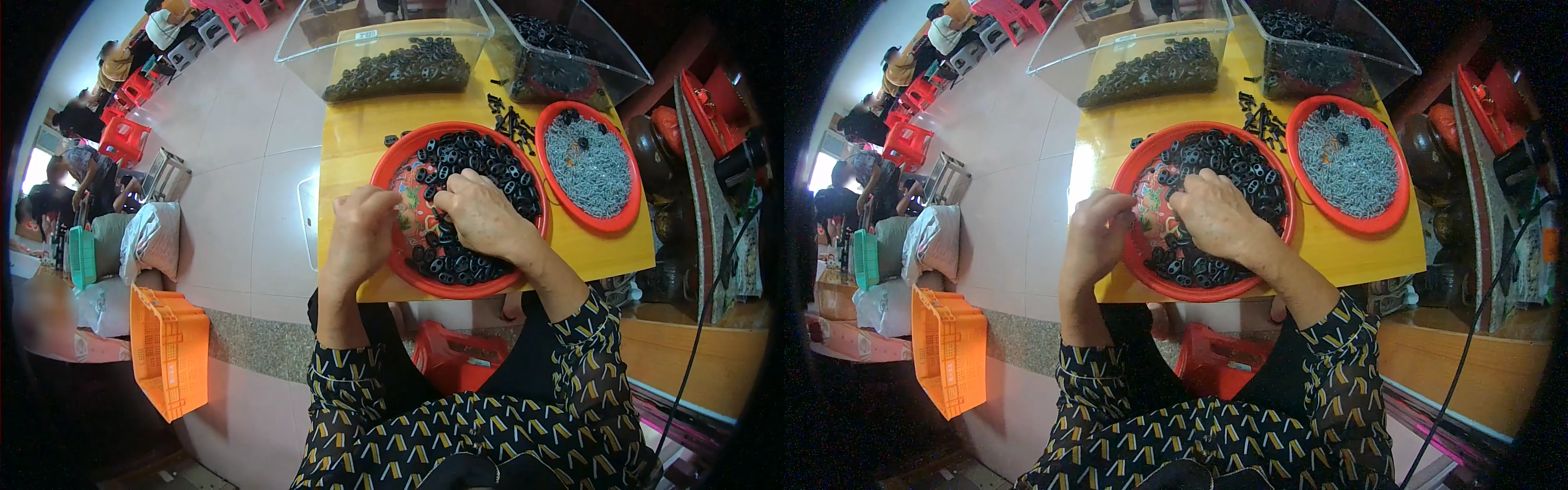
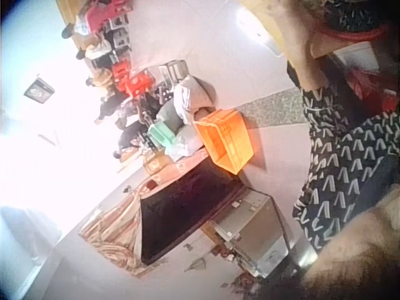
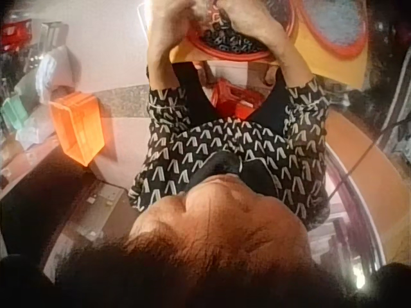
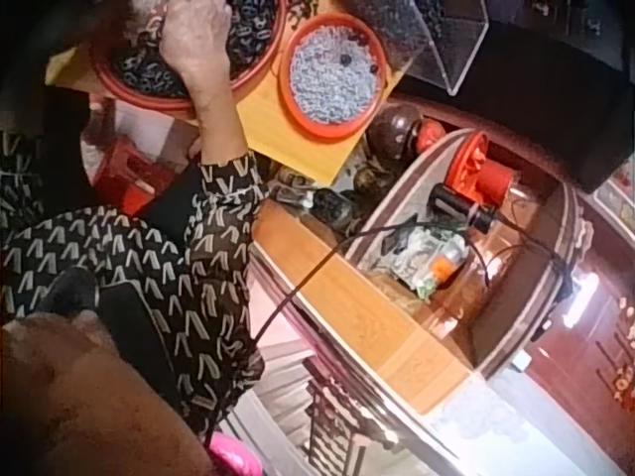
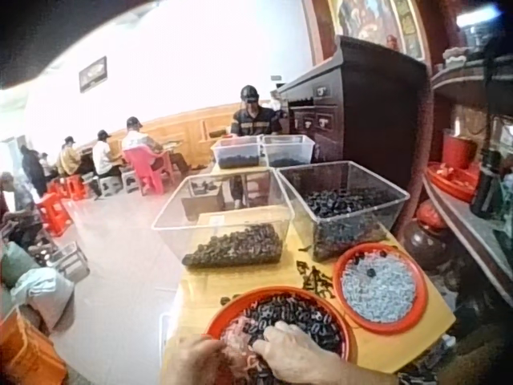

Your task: The person sits at a table and assembles small black lock components by hand. They pick up a black plastic housing and a metal shackle, fit the shackle into the housing, and place the assembled unit into a red bowl. This process is repeated continuously throughout the clip.

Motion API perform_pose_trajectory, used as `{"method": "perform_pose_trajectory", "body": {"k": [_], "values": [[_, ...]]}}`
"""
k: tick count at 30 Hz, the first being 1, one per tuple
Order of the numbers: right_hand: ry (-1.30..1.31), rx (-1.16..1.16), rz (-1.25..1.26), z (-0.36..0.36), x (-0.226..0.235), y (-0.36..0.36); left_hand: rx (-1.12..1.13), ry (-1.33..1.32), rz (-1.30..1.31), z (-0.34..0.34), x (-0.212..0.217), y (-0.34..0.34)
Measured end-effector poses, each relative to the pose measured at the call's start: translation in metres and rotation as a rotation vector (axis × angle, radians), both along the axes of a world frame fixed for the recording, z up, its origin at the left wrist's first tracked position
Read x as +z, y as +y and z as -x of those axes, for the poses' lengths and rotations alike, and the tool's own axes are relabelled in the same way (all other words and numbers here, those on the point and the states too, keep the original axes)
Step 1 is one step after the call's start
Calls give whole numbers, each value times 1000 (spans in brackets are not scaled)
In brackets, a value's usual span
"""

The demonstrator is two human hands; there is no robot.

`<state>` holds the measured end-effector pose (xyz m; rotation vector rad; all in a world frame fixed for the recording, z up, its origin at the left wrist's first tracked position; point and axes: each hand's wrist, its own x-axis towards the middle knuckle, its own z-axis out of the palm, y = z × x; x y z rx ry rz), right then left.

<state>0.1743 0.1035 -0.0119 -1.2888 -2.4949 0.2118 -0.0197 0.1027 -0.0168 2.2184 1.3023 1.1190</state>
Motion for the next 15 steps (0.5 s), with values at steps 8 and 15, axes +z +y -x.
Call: {"method": "perform_pose_trajectory", "body": {"k": [8, 15], "values": [[109, -18, 30, -8, 13, -5, -93, 280, 11, 4, 18, -13], [267, -1, -4, -14, 14, -5, -115, 619, 110, -14, 25, -20]]}}
